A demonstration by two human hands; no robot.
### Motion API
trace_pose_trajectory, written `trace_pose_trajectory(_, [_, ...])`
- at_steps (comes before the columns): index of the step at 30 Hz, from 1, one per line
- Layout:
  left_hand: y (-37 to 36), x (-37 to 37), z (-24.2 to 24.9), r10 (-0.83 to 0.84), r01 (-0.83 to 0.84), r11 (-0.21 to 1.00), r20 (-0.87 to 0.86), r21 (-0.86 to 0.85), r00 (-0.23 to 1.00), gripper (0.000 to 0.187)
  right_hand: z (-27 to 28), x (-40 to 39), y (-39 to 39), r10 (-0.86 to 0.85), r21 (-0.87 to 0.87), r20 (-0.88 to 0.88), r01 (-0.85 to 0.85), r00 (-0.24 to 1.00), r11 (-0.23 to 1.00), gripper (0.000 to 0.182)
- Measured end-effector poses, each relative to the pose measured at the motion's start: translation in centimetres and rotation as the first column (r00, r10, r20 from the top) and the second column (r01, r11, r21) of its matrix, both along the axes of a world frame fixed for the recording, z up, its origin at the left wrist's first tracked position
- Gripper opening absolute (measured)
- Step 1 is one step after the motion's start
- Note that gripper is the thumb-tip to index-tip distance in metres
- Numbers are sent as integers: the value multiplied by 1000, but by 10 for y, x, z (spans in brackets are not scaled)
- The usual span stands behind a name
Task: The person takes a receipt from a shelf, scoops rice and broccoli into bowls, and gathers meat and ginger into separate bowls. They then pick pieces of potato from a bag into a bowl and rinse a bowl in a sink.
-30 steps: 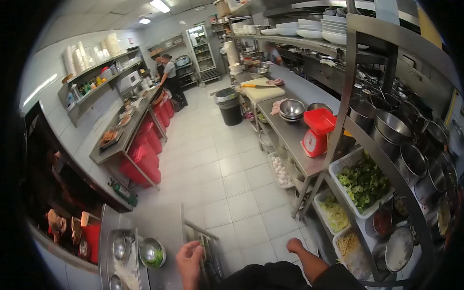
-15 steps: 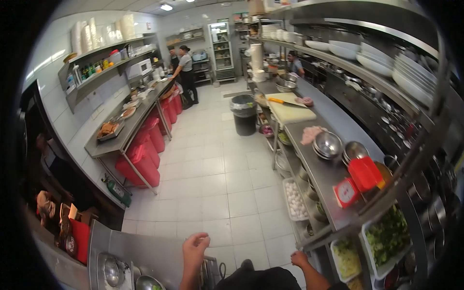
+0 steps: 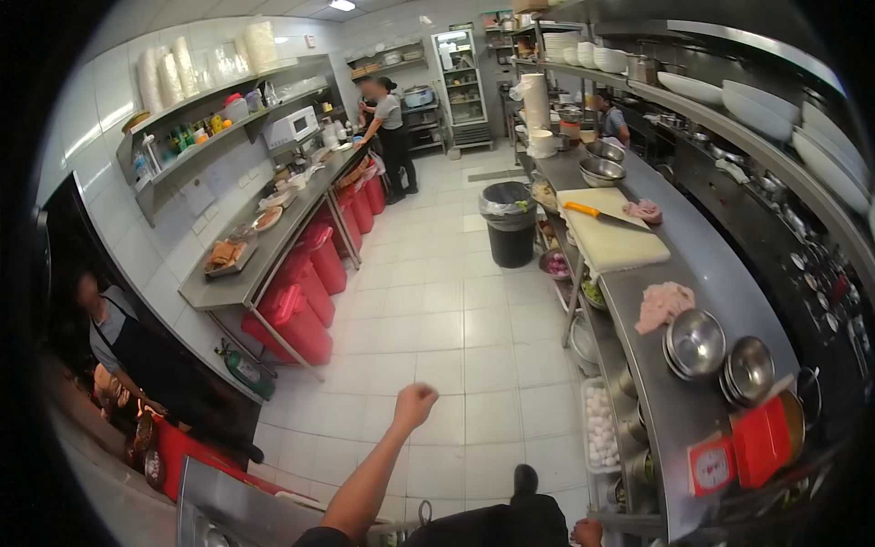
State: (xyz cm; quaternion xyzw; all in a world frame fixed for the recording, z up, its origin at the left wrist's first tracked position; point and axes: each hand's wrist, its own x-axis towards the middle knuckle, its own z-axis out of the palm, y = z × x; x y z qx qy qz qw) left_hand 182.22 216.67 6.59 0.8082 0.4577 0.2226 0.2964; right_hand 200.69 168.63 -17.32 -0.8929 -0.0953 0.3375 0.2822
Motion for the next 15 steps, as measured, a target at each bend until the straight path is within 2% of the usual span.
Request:
trace_pose_trajectory(1, [27,-5,-45,56,-52,998,-161,25,985,19,-23,20,13,96,-14,58,-95,994,995,13])
trace_pose_trajectory(2, [41,-21,-82,96,-109,993,-197,-53,976,21,-53,35,23,240,-34,147,-237,960,971,14])
trace_pose_trajectory(3, [48,-43,-120,153,-172,985,-303,-34,940,19,-85,53,33,408,-67,273,-406,871,911,16])
trace_pose_trajectory(4, [44,-63,-138,221,-272,960,-419,-66,881,16,-78,69,62,541,-112,466,-560,700,821,18])
trace_pose_trajectory(5, [32,-87,-156,263,-352,927,-445,-130,856,14,-71,91,88,474,-69,312,-477,824,876,16])
trace_pose_trajectory(6, [27,-113,-182,229,-367,922,-585,-127,778,13,-27,109,126,375,-55,160,-371,913,927,21])
trace_pose_trajectory(7, [18,-142,-220,307,-390,921,-654,21,691,20,-89,143,149,743,-317,266,-672,614,669,27])
trace_pose_trajectory(8, [2,-160,-233,378,-537,835,-586,-118,717,18,-140,169,169,712,-230,469,-705,523,670,20])
trace_pose_trajectory(9, [-16,-181,-236,435,-641,720,-544,-268,717,17,-97,186,206,759,-197,410,-764,506,615,21])
trace_pose_trajectory(10, [-28,-196,-231,59,-263,941,-665,-211,745,20,33,180,255,536,-52,323,-551,780,833,24])
trace_pose_trajectory(11, [-41,-215,-231,-199,184,977,-751,-105,630,23,38,197,285,468,102,406,-548,785,830,28])
trace_pose_trajectory(12, [-39,-208,-224,-291,256,953,-736,-165,612,22,91,208,318,417,134,402,-503,815,854,26])
trace_pose_trajectory(13, [-34,-200,-227,-316,176,947,-676,-269,666,21,114,222,344,358,189,444,-477,821,858,24])
trace_pose_trajectory(14, [-27,-193,-231,-294,54,925,-617,-377,730,21,159,230,367,278,305,404,-415,871,857,24])
trace_pose_trajectory(15, [-15,-183,-232,-275,-33,887,-586,-460,762,21,199,241,385,257,328,391,-395,884,858,21])
